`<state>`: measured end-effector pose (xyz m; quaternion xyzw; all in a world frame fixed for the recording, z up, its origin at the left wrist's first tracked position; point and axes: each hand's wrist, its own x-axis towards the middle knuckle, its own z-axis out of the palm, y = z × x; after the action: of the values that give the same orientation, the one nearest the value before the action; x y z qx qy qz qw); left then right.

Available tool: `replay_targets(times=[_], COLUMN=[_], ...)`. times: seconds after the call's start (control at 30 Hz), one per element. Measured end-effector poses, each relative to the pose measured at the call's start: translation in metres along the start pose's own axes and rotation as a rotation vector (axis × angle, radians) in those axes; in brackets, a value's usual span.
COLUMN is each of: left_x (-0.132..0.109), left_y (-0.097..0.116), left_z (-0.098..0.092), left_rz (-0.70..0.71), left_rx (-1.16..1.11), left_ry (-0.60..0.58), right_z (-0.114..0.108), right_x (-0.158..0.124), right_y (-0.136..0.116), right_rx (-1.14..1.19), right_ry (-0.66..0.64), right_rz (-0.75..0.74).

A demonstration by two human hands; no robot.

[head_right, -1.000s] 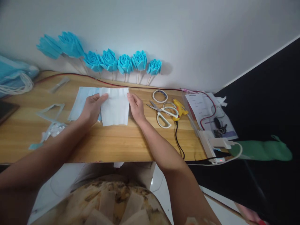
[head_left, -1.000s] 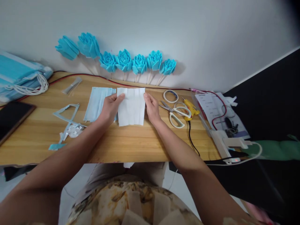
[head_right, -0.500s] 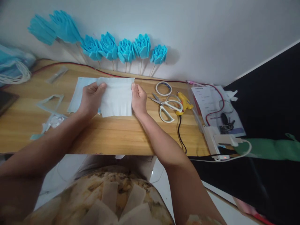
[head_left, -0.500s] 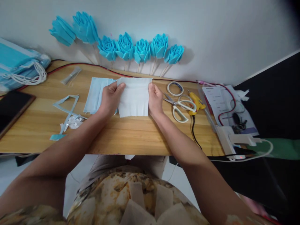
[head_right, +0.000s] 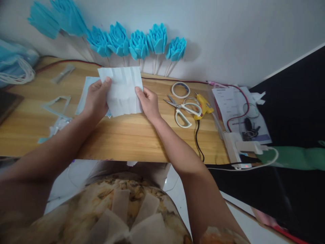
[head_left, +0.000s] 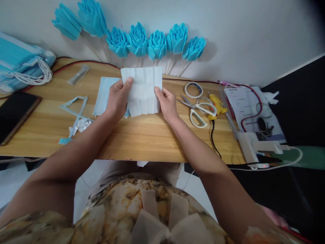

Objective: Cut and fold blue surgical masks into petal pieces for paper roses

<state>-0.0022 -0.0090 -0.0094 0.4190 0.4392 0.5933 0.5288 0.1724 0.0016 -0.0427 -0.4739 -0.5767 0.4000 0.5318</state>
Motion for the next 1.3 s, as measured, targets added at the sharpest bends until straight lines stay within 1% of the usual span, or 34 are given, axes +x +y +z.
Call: replay_targets(times=[0.1,0.13,0.17,0.23,0.3,0.37,0.43,0.5,0.63,0.73,0.8,0.87,0.97,1.07,1.2,1.3], left_x=[-0.006,-0.008,-0.010,-0.011,-0.011,-0.010,-0.009,-0.008,-0.006,-0.005,-0.004,-0.003,0.000,0.003,0.001,-0.001], left_y=[0.000,0.000,-0.002,-0.005,-0.009,-0.011,-0.013,-0.015,-0.013,-0.008,-0.004,-0.002,-0.003,-0.004,-0.002,-0.001], left_z=[0.005,0.006,0.007,0.007,0.006,0.004,0.003,0.002,0.001,0.002,0.003,0.001,-0.003,-0.007,-0.005,-0.004], left_rz=[-0.047,-0.062,-0.071,-0.062,-0.022,0.031,0.097,0.147,0.171,0.148,0.116,0.063,-0.052,-0.084,-0.059,-0.064], left_rx=[-0.146,-0.151,-0.132,-0.054,0.028,0.096,0.155,0.204,0.248,0.232,0.203,0.180,0.148,0.088,-0.023,-0.038], left_ry=[-0.210,-0.245,-0.249,-0.174,-0.050,0.050,0.116,0.151,0.151,0.158,0.149,0.119,0.037,-0.020,-0.076,-0.003], right_z=[-0.001,-0.001,-0.001,-0.002,-0.002,-0.002,-0.001,0.000,0.000,0.001,0.001,0.001,-0.001,-0.003,-0.001,0.002], right_x=[0.001,0.002,0.003,0.003,0.002,-0.001,-0.003,-0.004,-0.004,-0.002,-0.001,-0.001,0.000,0.000,-0.003,-0.006], right_y=[0.000,0.000,0.000,-0.001,-0.003,-0.005,-0.007,-0.009,-0.011,-0.011,-0.012,-0.012,-0.011,-0.010,-0.009,-0.012], right_rx=[-0.037,-0.039,-0.040,-0.050,-0.077,-0.108,-0.124,-0.121,-0.086,-0.081,-0.100,-0.126,-0.151,-0.162,-0.135,-0.087], right_ry=[0.087,0.106,0.117,0.130,0.146,0.156,0.149,0.139,0.138,0.131,0.144,0.166,0.177,0.174,0.121,0.030], right_rz=[-0.020,-0.024,-0.027,-0.035,-0.049,-0.067,-0.081,-0.086,-0.056,-0.033,-0.051,-0.079,-0.093,-0.106,-0.105,-0.095])
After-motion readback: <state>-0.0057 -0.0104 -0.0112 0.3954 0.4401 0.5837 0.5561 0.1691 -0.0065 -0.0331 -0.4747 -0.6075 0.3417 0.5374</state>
